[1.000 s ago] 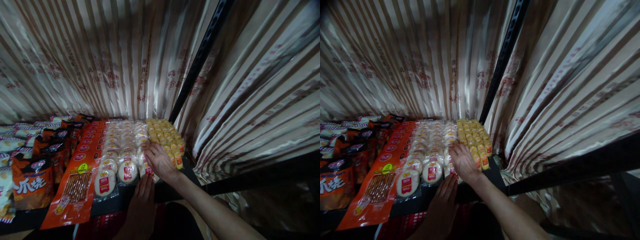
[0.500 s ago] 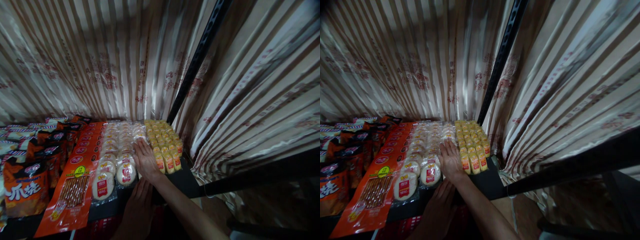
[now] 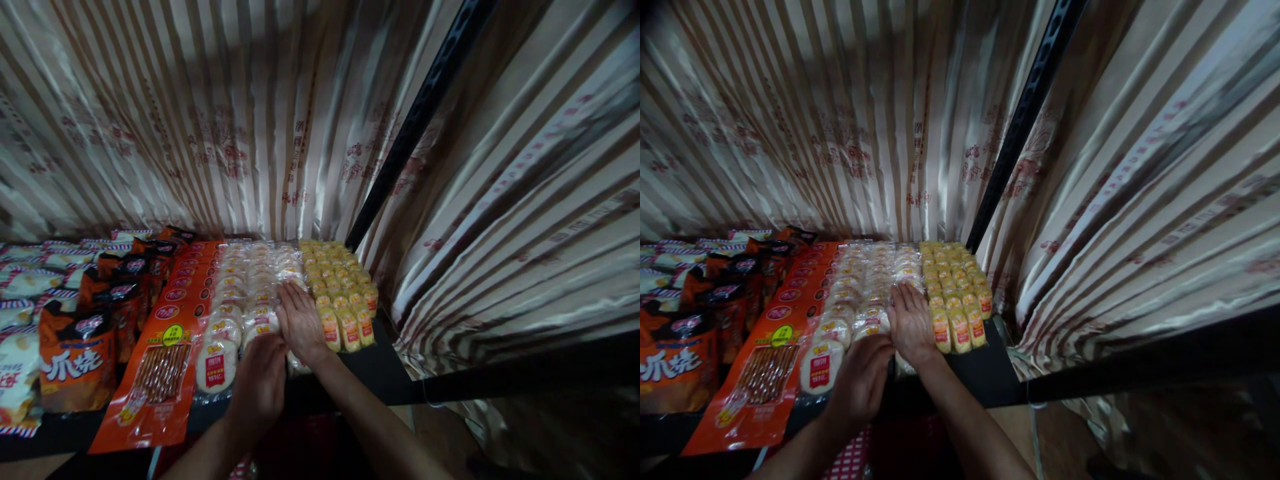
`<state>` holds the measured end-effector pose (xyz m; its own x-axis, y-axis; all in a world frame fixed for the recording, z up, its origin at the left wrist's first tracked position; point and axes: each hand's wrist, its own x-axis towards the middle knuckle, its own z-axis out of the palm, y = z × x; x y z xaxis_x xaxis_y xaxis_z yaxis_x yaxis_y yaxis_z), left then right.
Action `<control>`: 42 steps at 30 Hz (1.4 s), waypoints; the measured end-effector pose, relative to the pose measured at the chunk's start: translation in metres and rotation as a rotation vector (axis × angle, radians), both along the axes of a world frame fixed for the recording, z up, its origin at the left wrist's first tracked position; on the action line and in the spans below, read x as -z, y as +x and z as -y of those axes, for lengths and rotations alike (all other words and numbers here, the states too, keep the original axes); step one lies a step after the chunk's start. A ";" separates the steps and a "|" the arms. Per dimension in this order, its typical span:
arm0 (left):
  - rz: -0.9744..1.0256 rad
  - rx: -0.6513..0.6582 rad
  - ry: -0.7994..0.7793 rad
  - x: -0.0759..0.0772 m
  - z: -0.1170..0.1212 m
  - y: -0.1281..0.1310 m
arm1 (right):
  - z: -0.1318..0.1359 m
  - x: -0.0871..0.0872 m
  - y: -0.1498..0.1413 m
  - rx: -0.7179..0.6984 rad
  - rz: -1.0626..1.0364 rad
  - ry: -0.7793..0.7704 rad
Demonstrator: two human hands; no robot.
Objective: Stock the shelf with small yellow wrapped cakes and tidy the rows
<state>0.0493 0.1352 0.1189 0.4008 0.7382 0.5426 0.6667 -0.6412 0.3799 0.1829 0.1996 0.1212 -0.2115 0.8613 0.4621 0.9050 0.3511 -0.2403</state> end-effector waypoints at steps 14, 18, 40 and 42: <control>-0.492 -0.265 -0.279 -0.035 -0.143 0.001 | 0.000 0.001 -0.002 0.022 0.087 0.009; -0.517 -0.225 -0.267 -0.026 -0.145 0.003 | 0.000 0.001 -0.002 0.028 0.082 -0.001; -0.628 -0.265 -0.350 -0.026 -0.136 0.008 | -0.003 0.004 0.000 0.030 0.121 -0.074; -0.629 -0.259 -0.373 -0.028 -0.136 0.009 | -0.004 0.003 0.001 0.019 0.116 -0.067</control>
